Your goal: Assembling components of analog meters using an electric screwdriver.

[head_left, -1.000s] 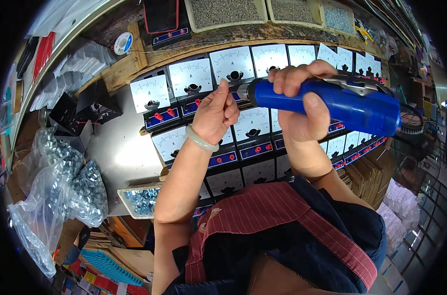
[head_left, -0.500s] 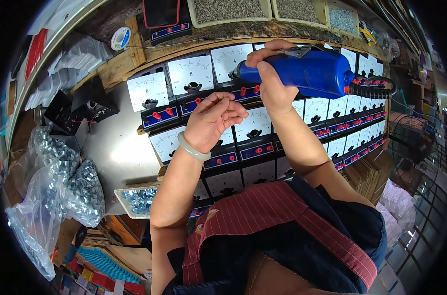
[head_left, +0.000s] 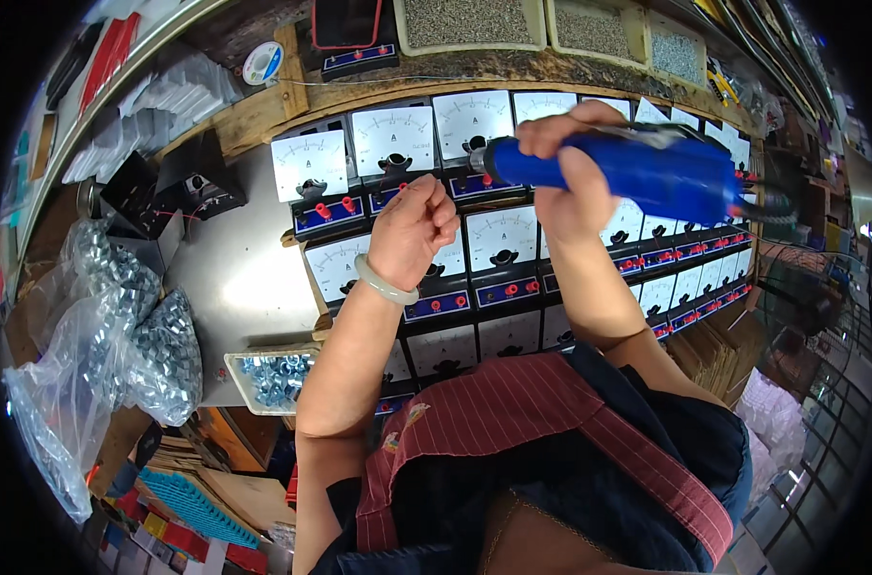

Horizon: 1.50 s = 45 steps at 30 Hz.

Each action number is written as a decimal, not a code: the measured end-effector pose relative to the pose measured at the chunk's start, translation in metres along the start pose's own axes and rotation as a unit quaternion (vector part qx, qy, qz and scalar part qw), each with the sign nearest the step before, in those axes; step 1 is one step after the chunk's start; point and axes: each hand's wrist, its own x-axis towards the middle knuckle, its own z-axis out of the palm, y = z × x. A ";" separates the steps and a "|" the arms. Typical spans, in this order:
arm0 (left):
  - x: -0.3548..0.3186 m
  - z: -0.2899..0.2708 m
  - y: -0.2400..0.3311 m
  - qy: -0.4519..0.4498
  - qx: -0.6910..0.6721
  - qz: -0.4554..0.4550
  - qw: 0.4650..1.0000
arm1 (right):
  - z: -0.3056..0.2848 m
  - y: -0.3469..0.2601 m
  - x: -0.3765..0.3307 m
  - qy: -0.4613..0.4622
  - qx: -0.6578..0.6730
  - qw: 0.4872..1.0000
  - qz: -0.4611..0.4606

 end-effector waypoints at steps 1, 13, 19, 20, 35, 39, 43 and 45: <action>0.000 0.003 0.001 0.000 0.000 0.002 1.000 | 0.003 -0.007 0.000 -0.012 0.072 0.997 -0.006; -0.009 0.010 0.001 -0.032 0.020 0.044 0.998 | 0.027 -0.049 -0.004 -0.039 0.075 0.996 0.016; -0.010 0.000 0.004 -0.014 0.049 0.059 0.997 | 0.033 -0.043 -0.008 -0.055 0.017 0.998 0.035; -0.008 -0.006 0.004 -0.043 0.024 0.047 0.998 | 0.035 -0.041 -0.008 -0.058 0.019 0.997 0.038; 0.030 -0.047 0.078 0.167 0.795 0.283 0.509 | 0.038 0.047 0.007 -0.008 -0.063 0.998 -0.001; 0.038 -0.051 0.080 0.158 0.822 0.256 0.483 | 0.035 0.056 0.006 -0.034 -0.142 0.989 0.012; 0.039 -0.050 0.076 0.175 0.821 0.247 0.484 | 0.036 0.059 0.007 -0.042 -0.132 0.990 0.014; 0.040 -0.052 0.075 0.179 0.823 0.258 0.474 | 0.037 0.060 0.007 -0.051 -0.140 0.989 0.015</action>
